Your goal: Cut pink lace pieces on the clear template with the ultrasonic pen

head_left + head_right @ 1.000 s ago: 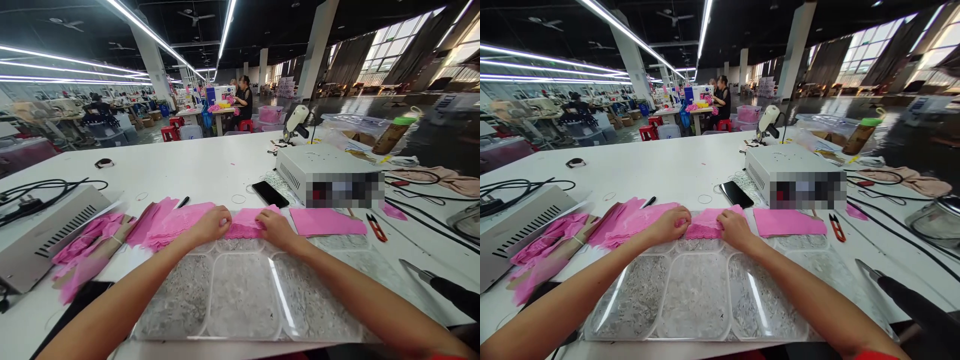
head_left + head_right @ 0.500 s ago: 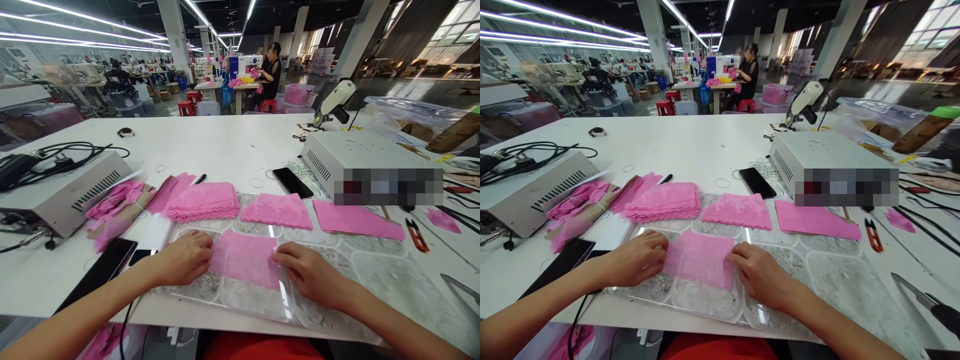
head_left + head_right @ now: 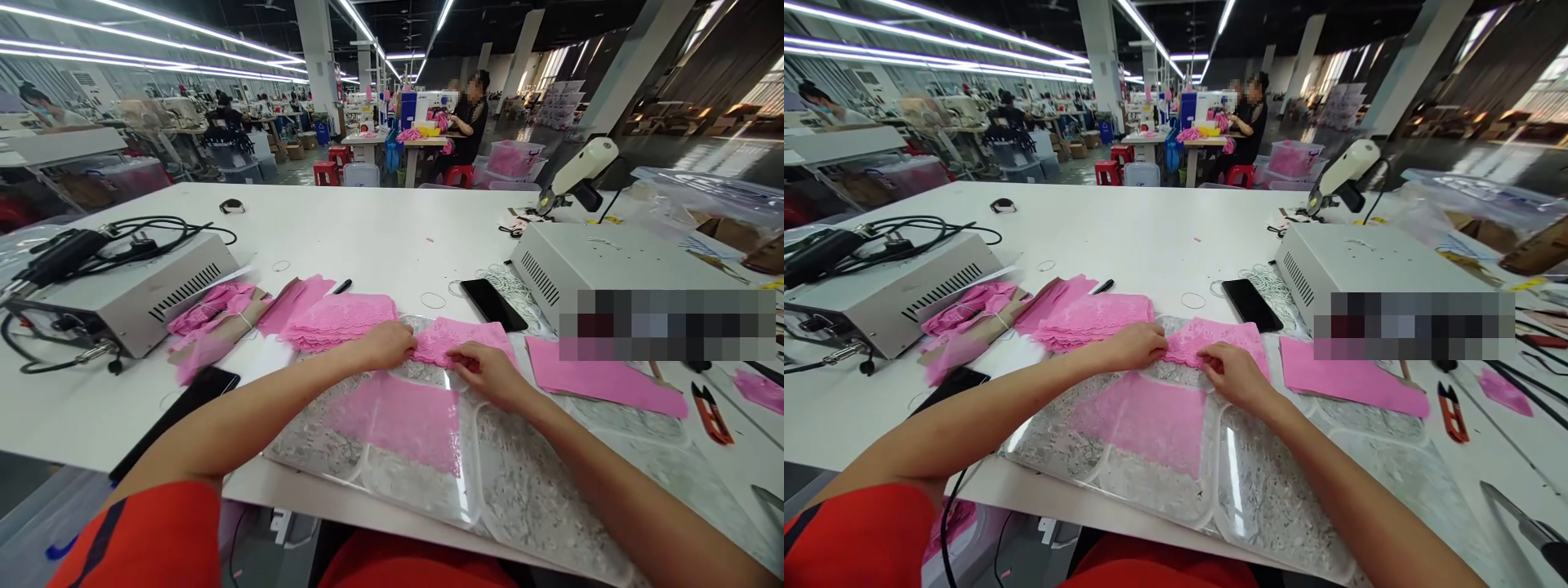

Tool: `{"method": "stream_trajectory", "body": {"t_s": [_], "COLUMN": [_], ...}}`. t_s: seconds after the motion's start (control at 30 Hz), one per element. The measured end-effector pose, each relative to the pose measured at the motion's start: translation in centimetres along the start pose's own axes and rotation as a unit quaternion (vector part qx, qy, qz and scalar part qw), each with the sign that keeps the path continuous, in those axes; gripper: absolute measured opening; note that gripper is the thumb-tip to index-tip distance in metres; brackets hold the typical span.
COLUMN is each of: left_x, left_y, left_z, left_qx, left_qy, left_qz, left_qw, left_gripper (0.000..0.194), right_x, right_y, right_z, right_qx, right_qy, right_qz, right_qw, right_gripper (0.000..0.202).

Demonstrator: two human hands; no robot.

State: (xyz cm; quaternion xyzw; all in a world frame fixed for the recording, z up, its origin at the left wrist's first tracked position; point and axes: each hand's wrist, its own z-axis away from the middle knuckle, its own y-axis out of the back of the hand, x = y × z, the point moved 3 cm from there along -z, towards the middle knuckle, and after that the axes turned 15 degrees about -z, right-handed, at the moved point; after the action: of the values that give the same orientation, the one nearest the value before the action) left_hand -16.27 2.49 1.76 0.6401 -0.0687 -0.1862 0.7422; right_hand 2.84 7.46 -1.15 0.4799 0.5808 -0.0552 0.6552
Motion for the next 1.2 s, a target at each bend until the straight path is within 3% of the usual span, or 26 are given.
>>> {"method": "stream_trajectory", "body": {"t_s": [0.37, 0.57, 0.73, 1.0, 1.2], "left_x": [-0.8, -0.9, -0.4, 2.2, 4.0], "left_y": [0.5, 0.9, 1.5, 0.3, 2.0], "left_z": [-0.1, 0.2, 0.6, 0.5, -0.1], "left_qx": [0.007, 0.040, 0.112, 0.156, 0.172], "left_qy": [-0.004, -0.001, 0.032, -0.018, -0.046], "left_qz": [0.039, 0.036, 0.028, 0.002, -0.022], "left_qw": [0.999, 0.999, 0.993, 0.988, 0.984], "left_gripper": [0.031, 0.026, 0.019, 0.019, 0.022], "right_x": [-0.4, -3.1, -3.4, -3.4, -3.5], "right_y": [0.6, -1.6, -2.8, 1.7, 4.0], "right_z": [-0.6, -2.7, -4.5, -4.3, -3.7], "right_qx": [-0.008, 0.007, 0.036, 0.112, 0.148], "right_qy": [-0.012, 0.016, 0.009, -0.015, -0.020], "right_qz": [0.002, 0.023, 0.002, -0.083, -0.116], "right_qw": [1.000, 1.000, 0.999, 0.990, 0.982], "right_gripper": [0.023, 0.023, 0.015, 0.014, 0.009]}}
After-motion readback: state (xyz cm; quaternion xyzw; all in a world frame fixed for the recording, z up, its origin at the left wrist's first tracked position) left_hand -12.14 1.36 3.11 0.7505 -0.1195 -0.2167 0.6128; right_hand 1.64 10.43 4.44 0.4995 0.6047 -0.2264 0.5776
